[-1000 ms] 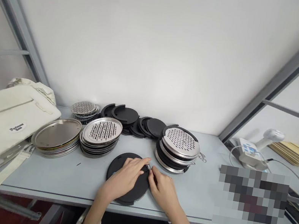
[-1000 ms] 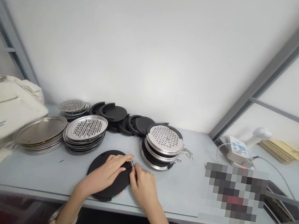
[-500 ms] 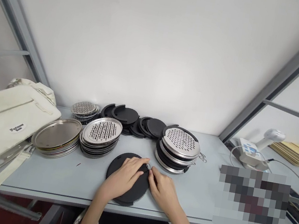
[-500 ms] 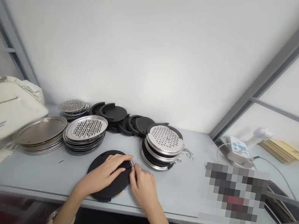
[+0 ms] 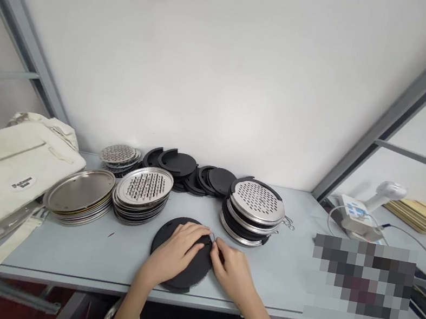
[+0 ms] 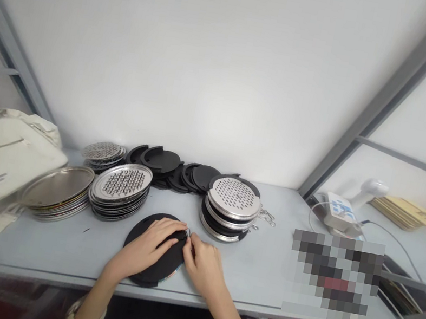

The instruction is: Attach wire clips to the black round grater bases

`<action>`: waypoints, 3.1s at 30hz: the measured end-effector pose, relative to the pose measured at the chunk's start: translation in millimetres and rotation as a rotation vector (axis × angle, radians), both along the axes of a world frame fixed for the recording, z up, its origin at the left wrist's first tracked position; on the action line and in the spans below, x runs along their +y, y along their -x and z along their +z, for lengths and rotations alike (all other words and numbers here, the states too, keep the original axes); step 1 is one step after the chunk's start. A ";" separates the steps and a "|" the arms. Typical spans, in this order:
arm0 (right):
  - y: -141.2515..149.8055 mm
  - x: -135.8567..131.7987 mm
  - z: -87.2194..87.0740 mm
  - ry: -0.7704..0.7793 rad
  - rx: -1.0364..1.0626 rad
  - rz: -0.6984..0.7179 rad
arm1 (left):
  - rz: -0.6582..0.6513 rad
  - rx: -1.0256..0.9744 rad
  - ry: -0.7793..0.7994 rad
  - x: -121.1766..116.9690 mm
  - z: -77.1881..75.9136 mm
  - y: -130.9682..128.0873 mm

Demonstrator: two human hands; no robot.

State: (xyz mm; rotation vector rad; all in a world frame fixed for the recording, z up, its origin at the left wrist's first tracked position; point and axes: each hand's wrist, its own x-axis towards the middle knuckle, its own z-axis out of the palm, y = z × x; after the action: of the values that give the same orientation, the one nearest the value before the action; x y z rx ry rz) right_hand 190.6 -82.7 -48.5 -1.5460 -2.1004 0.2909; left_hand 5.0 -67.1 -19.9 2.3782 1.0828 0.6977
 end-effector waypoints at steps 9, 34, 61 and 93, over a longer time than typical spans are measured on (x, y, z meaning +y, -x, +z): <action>0.6 0.7 0.7 -0.016 0.006 -0.005 | 0.007 -0.020 -0.002 1.1 -2.0 -0.8; 0.1 2.0 -0.9 -0.040 -0.005 0.004 | 0.046 -0.076 -0.005 2.5 0.1 -2.1; -1.9 3.9 -4.3 0.013 0.029 0.024 | -0.001 -0.016 -0.020 -0.4 2.5 -1.2; -0.5 3.1 -1.8 0.040 0.036 0.018 | 0.013 -0.018 -0.017 0.2 0.6 -3.0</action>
State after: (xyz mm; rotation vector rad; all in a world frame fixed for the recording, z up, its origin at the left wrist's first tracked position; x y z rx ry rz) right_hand 191.1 -79.7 -50.4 -1.5337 -2.0937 0.3664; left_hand 8.0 -66.9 -19.3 2.3764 1.0899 0.7341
